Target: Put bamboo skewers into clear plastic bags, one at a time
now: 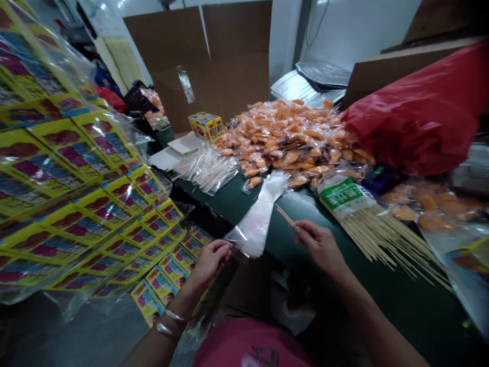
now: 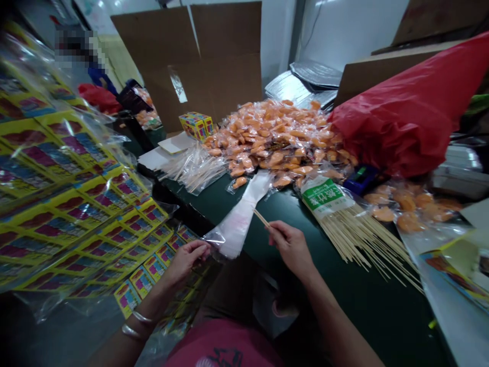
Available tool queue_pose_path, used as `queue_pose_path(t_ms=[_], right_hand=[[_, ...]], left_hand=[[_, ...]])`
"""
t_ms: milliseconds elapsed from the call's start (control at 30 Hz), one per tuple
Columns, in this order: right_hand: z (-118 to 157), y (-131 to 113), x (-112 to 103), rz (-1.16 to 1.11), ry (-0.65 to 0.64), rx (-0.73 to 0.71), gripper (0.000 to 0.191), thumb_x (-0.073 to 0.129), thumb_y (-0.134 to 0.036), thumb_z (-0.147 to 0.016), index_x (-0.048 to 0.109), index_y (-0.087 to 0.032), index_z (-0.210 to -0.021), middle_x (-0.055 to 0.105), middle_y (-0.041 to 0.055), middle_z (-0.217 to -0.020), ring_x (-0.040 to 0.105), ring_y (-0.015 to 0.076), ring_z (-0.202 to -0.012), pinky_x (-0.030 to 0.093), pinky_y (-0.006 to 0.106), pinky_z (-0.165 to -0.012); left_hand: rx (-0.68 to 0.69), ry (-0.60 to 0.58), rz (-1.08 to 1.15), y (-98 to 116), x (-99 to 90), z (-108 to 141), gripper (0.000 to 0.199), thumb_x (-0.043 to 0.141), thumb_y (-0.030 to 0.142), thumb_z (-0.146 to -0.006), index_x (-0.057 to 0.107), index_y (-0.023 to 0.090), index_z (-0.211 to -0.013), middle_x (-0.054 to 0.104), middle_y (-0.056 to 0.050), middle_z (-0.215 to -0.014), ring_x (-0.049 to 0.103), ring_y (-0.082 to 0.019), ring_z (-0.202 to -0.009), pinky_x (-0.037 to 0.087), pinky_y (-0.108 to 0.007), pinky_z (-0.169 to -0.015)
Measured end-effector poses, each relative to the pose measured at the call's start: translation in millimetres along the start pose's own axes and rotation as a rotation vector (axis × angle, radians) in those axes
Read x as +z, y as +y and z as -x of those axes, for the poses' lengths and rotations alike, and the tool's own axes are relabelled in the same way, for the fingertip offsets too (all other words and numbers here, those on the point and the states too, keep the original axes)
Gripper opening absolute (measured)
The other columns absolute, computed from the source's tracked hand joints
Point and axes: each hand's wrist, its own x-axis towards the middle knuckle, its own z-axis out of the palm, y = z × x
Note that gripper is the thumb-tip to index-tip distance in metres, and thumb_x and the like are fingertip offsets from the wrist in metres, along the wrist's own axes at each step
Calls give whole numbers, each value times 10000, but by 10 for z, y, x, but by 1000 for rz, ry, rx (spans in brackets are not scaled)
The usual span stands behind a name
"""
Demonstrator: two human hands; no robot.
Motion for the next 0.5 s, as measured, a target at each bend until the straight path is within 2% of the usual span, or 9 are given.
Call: queue_pose_path(t_ms=[100, 133, 167, 233, 300, 333, 400, 500], right_hand=[[-163, -226, 100, -119, -14, -116, 226, 483, -361, -871, 619, -183, -841, 535, -19, -577, 452, 112, -525, 373, 231, -507], [-231, -283, 103, -164, 30, -143, 226, 484, -374, -874, 605, -186, -847, 525, -21, -583, 453, 111, -529, 373, 230, -508], [-304, -321, 83, -215, 110, -159, 235, 476, -396, -881, 586, -190, -851, 501, -27, -577, 441, 107, -518, 363, 226, -493], [-451, -329, -15, -327, 354, -171, 267, 437, -450, -897, 528, -204, -844, 421, -48, -556, 383, 94, -466, 316, 211, -441], [-570, -258, -128, -384, 580, -182, 288, 382, -488, -911, 453, -223, -824, 349, -66, -559, 328, 85, -435, 286, 199, -417], [-611, -203, -164, -375, 644, -184, 291, 357, -495, -917, 420, -229, -817, 336, -69, -570, 324, 84, -436, 295, 196, -421], [-643, -77, -169, -307, 674, -168, 291, 327, -494, -925, 388, -233, -812, 352, -64, -594, 357, 86, -457, 338, 197, -449], [-571, 77, -53, -212, 598, -142, 287, 350, -469, -924, 434, -220, -809, 414, -52, -594, 435, 99, -507, 402, 214, -510]], left_hand=[[-25, 7, 49, 14, -4, -20, 330, 712, 393, -588, 628, 132, -773, 574, 27, -596, 490, -85, -517, 351, -192, -495], [-24, 8, 59, 23, -4, -26, 344, 715, 397, -581, 626, 133, -783, 580, 24, -605, 496, -87, -521, 361, -196, -504], [-21, 8, 64, 35, -4, -29, 351, 717, 397, -578, 626, 134, -791, 587, 19, -618, 504, -90, -526, 370, -200, -512], [-14, 16, 69, 58, -2, -33, 350, 719, 393, -567, 623, 139, -787, 594, 16, -625, 510, -94, -525, 376, -204, -513], [-11, 20, 73, 67, 4, -41, 350, 725, 382, -556, 623, 141, -789, 598, 17, -623, 512, -95, -523, 379, -202, -511], [-11, 18, 78, 63, 9, -49, 353, 730, 375, -550, 625, 141, -792, 599, 18, -622, 514, -94, -524, 385, -201, -516], [-14, 2, 91, 39, 23, -70, 353, 736, 364, -548, 627, 143, -801, 604, 20, -626, 520, -93, -532, 402, -198, -532], [-7, -54, 93, -9, 37, -88, 339, 729, 357, -570, 622, 150, -816, 613, 22, -637, 528, -94, -544, 410, -194, -536]])
